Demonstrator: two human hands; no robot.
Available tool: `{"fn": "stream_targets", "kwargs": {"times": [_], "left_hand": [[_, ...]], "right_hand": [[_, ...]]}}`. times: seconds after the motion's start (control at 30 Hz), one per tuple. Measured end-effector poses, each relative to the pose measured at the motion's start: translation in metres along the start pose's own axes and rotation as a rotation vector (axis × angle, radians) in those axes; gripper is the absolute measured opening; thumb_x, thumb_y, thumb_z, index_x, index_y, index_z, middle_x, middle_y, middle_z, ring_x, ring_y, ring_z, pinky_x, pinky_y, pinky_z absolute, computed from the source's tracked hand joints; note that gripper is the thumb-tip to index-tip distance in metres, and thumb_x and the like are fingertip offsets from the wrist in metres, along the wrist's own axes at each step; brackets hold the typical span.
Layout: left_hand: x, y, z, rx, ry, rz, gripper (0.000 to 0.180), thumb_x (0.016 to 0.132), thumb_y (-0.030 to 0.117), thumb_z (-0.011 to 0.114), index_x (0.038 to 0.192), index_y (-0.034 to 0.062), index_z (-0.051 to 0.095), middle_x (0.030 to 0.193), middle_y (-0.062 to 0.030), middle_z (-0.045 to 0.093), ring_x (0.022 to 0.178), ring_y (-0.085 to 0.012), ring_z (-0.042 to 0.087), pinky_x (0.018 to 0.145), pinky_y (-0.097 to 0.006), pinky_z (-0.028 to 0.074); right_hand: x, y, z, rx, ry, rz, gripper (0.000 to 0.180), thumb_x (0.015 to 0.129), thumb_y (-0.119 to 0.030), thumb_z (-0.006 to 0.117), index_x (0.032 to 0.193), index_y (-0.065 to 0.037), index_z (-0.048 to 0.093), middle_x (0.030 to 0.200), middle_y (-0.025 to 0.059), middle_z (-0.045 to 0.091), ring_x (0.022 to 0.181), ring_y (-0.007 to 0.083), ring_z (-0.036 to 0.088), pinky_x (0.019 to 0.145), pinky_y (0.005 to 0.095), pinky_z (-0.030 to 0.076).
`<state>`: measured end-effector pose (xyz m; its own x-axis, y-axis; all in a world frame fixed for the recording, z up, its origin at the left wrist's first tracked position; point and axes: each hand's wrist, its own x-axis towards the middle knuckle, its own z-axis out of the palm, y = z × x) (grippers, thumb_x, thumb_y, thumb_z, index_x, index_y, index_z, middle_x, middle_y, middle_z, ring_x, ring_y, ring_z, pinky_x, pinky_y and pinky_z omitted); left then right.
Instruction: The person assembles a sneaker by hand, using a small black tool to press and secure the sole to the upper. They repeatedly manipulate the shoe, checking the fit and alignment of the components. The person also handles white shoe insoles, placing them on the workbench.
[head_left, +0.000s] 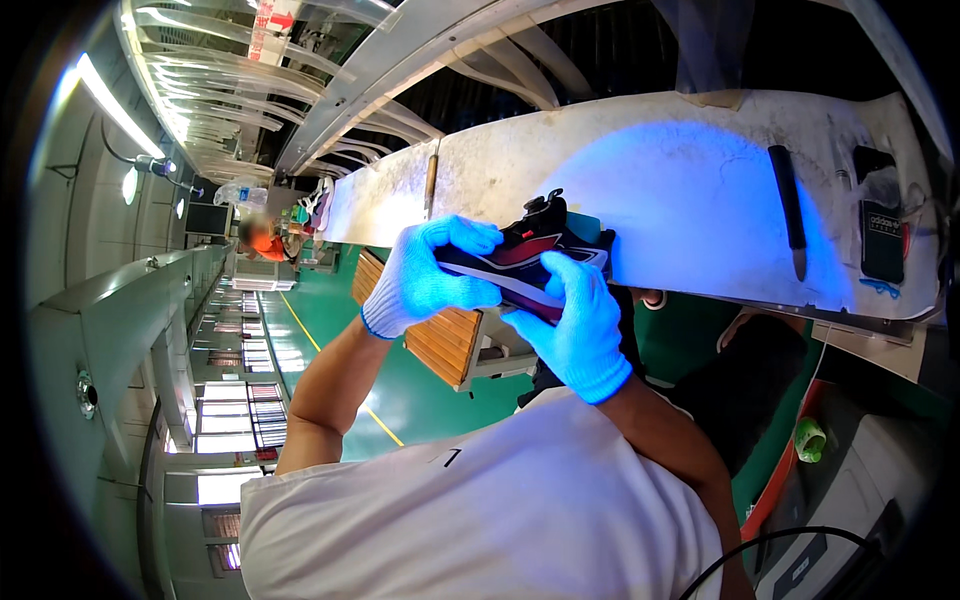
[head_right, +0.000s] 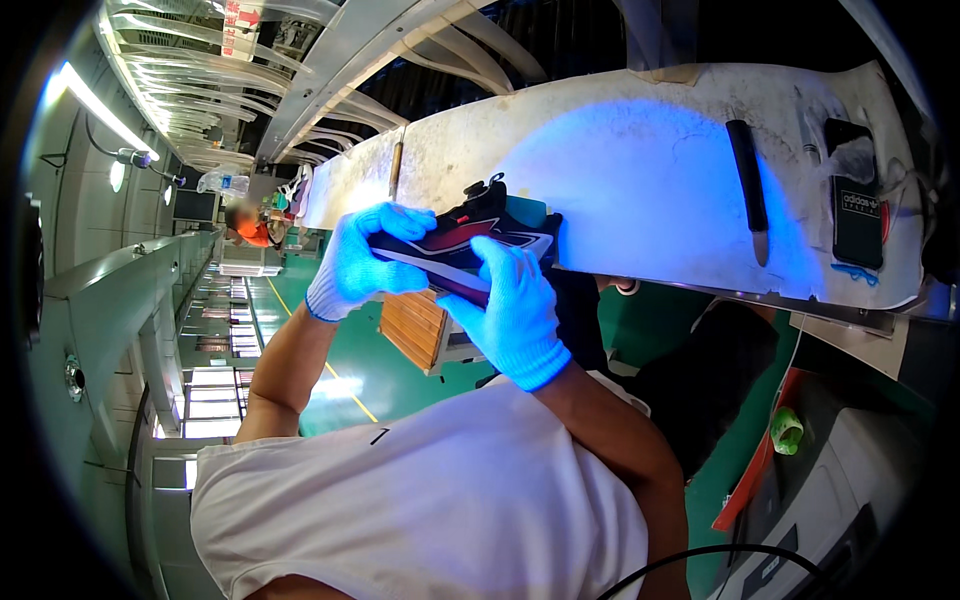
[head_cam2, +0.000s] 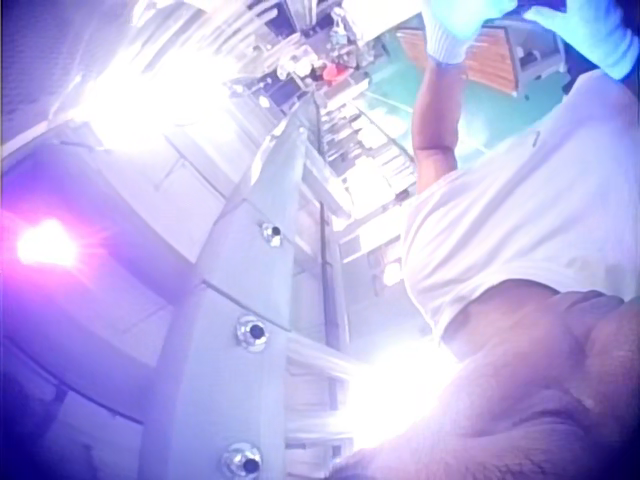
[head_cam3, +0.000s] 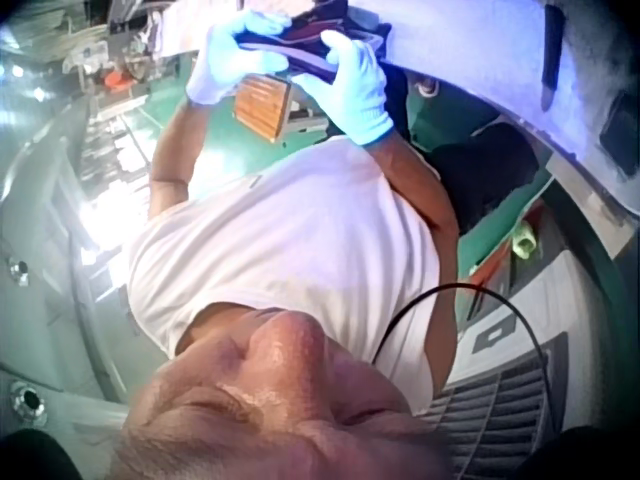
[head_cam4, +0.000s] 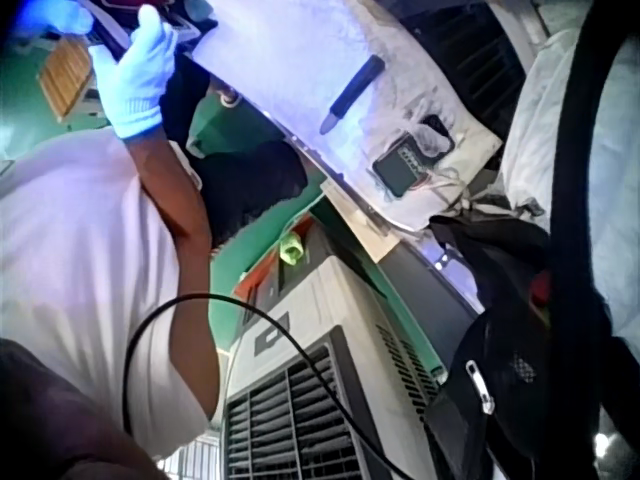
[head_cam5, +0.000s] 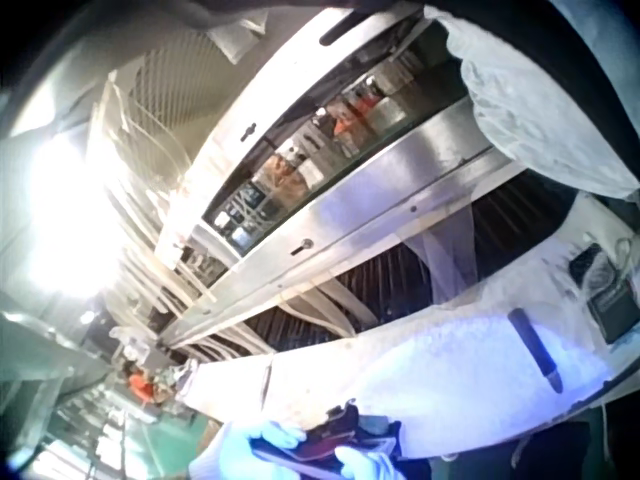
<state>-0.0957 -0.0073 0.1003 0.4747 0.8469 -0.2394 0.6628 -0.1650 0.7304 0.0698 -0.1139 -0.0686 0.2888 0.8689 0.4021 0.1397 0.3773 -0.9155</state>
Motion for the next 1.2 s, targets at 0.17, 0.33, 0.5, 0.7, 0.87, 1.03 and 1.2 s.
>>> {"fn": "stream_targets", "kwargs": {"times": [0.17, 0.33, 0.5, 0.7, 0.87, 1.03, 1.2], "left_hand": [[0.003, -0.006, -0.002, -0.025, -0.03, 0.064, 0.056, 0.062, 0.015, 0.106, 0.107, -0.0025, 0.078, 0.127, -0.0214, 0.078, 0.129, -0.0337, 0.073, 0.113, -0.047, 0.057], [0.007, -0.016, -0.008, -0.027, -0.037, 0.106, 0.052, 0.061, 0.013, 0.105, 0.105, -0.0006, 0.079, 0.122, -0.0183, 0.081, 0.125, -0.0333, 0.076, 0.111, -0.045, 0.059], [0.012, -0.023, -0.014, -0.058, -0.058, 0.108, 0.054, 0.06, 0.012, 0.105, 0.105, 0.0006, 0.078, 0.12, -0.0167, 0.082, 0.127, -0.0339, 0.075, 0.112, -0.047, 0.058], [0.018, -0.036, -0.021, -0.143, -0.088, 0.089, 0.054, 0.06, 0.013, 0.106, 0.104, 0.0002, 0.077, 0.121, -0.0178, 0.081, 0.128, -0.0342, 0.074, 0.114, -0.048, 0.056], [0.018, -0.039, -0.019, -0.154, -0.082, 0.093, 0.057, 0.063, 0.018, 0.108, 0.106, 0.0001, 0.076, 0.122, -0.0182, 0.081, 0.13, -0.0351, 0.073, 0.115, -0.049, 0.055], [0.016, -0.033, -0.018, -0.11, -0.057, 0.073, 0.059, 0.062, 0.024, 0.108, 0.105, 0.0005, 0.076, 0.121, -0.0195, 0.081, 0.131, -0.0382, 0.073, 0.118, -0.053, 0.053], [0.015, -0.031, -0.016, -0.152, -0.073, 0.115, 0.056, 0.062, 0.024, 0.108, 0.102, 0.0011, 0.076, 0.118, -0.0189, 0.081, 0.129, -0.0388, 0.073, 0.117, -0.052, 0.054]], "right_hand": [[0.007, 0.012, -0.001, -0.049, 0.035, -0.083, 0.081, 0.074, -0.029, 0.105, 0.139, -0.008, 0.06, 0.11, 0.01, 0.065, 0.089, 0.0268, 0.067, 0.076, 0.0432, 0.058], [0.013, 0.015, 0.001, -0.056, 0.013, -0.085, 0.081, 0.073, -0.03, 0.106, 0.137, -0.009, 0.061, 0.11, 0.0102, 0.066, 0.09, 0.0279, 0.067, 0.074, 0.0439, 0.058], [0.021, 0.015, 0.0, -0.155, -0.025, -0.098, 0.081, 0.071, -0.035, 0.106, 0.134, -0.009, 0.061, 0.107, 0.0105, 0.066, 0.093, 0.0309, 0.067, 0.073, 0.0447, 0.058], [0.031, 0.017, 0.001, -0.229, -0.116, -0.079, 0.076, 0.071, -0.037, 0.105, 0.127, -0.011, 0.061, 0.105, 0.0088, 0.065, 0.096, 0.0321, 0.065, 0.074, 0.0463, 0.057], [0.021, -0.001, 0.003, -0.105, -0.056, 0.008, 0.068, 0.069, -0.028, 0.107, 0.118, -0.009, 0.064, 0.101, 0.0083, 0.068, 0.089, 0.0308, 0.067, 0.075, 0.0454, 0.058], [0.01, -0.023, 0.004, -0.036, -0.079, 0.227, 0.051, 0.073, -0.025, 0.106, 0.095, -0.008, 0.062, 0.091, 0.0094, 0.065, 0.077, 0.0295, 0.066, 0.069, 0.0439, 0.055], [0.008, -0.023, -0.002, -0.12, -0.075, 0.028, 0.053, 0.072, -0.025, 0.105, 0.093, -0.009, 0.06, 0.092, 0.0094, 0.062, 0.079, 0.0312, 0.064, 0.067, 0.0465, 0.053]]}}
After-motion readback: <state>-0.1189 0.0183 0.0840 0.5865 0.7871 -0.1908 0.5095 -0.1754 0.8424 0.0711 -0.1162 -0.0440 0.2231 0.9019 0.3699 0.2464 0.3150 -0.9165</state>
